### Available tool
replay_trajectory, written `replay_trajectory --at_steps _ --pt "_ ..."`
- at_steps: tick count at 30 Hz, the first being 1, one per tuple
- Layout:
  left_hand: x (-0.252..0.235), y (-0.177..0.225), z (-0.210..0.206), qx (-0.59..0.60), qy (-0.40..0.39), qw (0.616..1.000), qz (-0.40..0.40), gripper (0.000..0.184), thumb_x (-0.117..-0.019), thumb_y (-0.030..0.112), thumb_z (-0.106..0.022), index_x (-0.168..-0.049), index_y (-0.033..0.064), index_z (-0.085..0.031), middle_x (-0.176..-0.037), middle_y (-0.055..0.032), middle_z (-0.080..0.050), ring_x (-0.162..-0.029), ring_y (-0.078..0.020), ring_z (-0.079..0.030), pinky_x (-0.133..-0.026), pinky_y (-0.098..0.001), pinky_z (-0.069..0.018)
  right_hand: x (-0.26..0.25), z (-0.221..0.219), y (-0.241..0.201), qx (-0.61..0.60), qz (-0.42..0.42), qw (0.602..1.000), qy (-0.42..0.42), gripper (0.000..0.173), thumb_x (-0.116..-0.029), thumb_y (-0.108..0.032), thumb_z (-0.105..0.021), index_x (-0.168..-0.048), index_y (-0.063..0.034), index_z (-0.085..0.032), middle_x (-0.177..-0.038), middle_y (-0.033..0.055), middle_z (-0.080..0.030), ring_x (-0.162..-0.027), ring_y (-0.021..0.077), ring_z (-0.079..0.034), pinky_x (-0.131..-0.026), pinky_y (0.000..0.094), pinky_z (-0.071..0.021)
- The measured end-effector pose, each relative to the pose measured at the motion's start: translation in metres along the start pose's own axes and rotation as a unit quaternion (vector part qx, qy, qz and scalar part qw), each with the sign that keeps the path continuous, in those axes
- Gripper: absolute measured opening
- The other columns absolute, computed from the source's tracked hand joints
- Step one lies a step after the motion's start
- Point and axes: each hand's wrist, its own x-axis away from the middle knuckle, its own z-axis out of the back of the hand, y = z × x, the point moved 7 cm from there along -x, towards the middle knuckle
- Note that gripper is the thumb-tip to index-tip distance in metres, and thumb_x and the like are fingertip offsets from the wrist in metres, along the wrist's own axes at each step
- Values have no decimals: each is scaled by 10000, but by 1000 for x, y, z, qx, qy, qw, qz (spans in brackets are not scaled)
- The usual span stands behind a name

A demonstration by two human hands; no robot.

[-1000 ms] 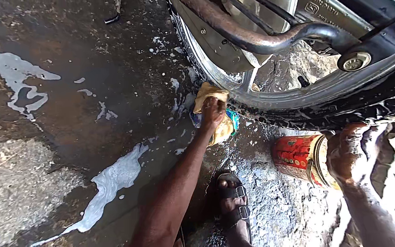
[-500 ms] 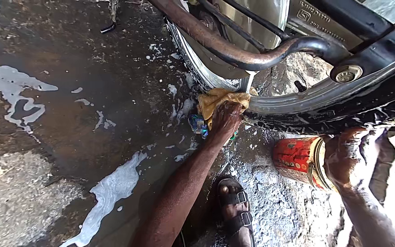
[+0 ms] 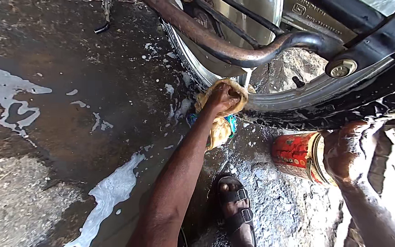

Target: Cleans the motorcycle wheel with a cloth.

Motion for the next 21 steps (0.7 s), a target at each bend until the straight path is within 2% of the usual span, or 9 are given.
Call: replay_trajectory --at_steps 4,6,8,10,12,14,16,19,21 --pt "-13 10 0 3 -64 996 54 546 -957 343 -721 -1321 -46 -602 -1329 -263 -619 -1286 -377 -572 -1111 -585 -398 3 -3 -11 43 -7 998 48 888 -1000 -705 -290 -1580 -90 -20 -1488 -17 -426 -1373 42 -443 -1141 338 -409" --pt "-11 15 -3 -14 -66 994 83 615 -957 425 -701 -1363 -21 -578 -1351 -259 -610 -1304 -388 -562 -1103 -613 -398 0 -1 -7 -5 1 1000 31 821 -1003 -673 -366 -1572 -169 -56 -1479 -51 -415 -1387 61 -418 -1164 366 -388" --pt "-7 20 -2 -45 -33 994 94 657 -949 495 -683 -1347 -19 -589 -1354 -257 -609 -1308 -397 -560 -1092 -623 -407 -3 1 -2 -21 12 1000 15 726 -1018 -628 -388 -1549 -220 -108 -1448 -99 -431 -1382 52 -415 -1167 368 -381" --pt "2 27 -3 -84 48 992 83 642 -930 539 -668 -1257 -13 -648 -1278 -241 -653 -1241 -390 -609 -1035 -612 -461 -2 1 -2 -28 12 999 12 718 -1017 -621 -406 -1543 -230 -112 -1432 -104 -442 -1367 54 -431 -1158 366 -390" --pt "14 35 -8 -140 136 979 51 613 -947 528 -621 -1178 -39 -670 -1171 -247 -692 -1153 -396 -658 -972 -578 -505 -1 0 -1 -28 14 999 8 717 -1021 -615 -402 -1542 -214 -115 -1414 -98 -456 -1351 61 -454 -1146 377 -410" --pt "22 38 -14 -163 173 970 51 570 -980 493 -570 -1129 -46 -678 -1104 -241 -711 -1103 -390 -685 -935 -557 -527 1 0 1 -29 12 999 6 633 -1029 -593 -403 -1509 -244 -181 -1369 -121 -489 -1316 50 -484 -1125 372 -431" --pt "16 35 -18 -103 140 980 93 521 -1001 436 -548 -1189 -39 -654 -1184 -244 -687 -1177 -384 -651 -990 -571 -496 2 -1 3 -21 4 1000 -2 631 -1028 -595 -401 -1507 -240 -193 -1360 -113 -487 -1310 51 -483 -1119 382 -433" --pt "-3 23 -12 34 46 991 121 555 -982 372 -646 -1309 -73 -589 -1368 -288 -577 -1327 -407 -531 -1113 -596 -397 2 -3 3 -14 -2 1000 -4 671 -1040 -580 -375 -1537 -191 -146 -1390 -64 -468 -1326 77 -477 -1116 400 -444" --pt "-5 24 -7 7 16 992 121 618 -963 415 -680 -1345 -59 -570 -1409 -277 -556 -1352 -399 -516 -1127 -595 -386 1 -4 1 -16 1 1000 2 635 -1055 -554 -348 -1538 -197 -141 -1391 -64 -466 -1326 77 -476 -1112 401 -446"
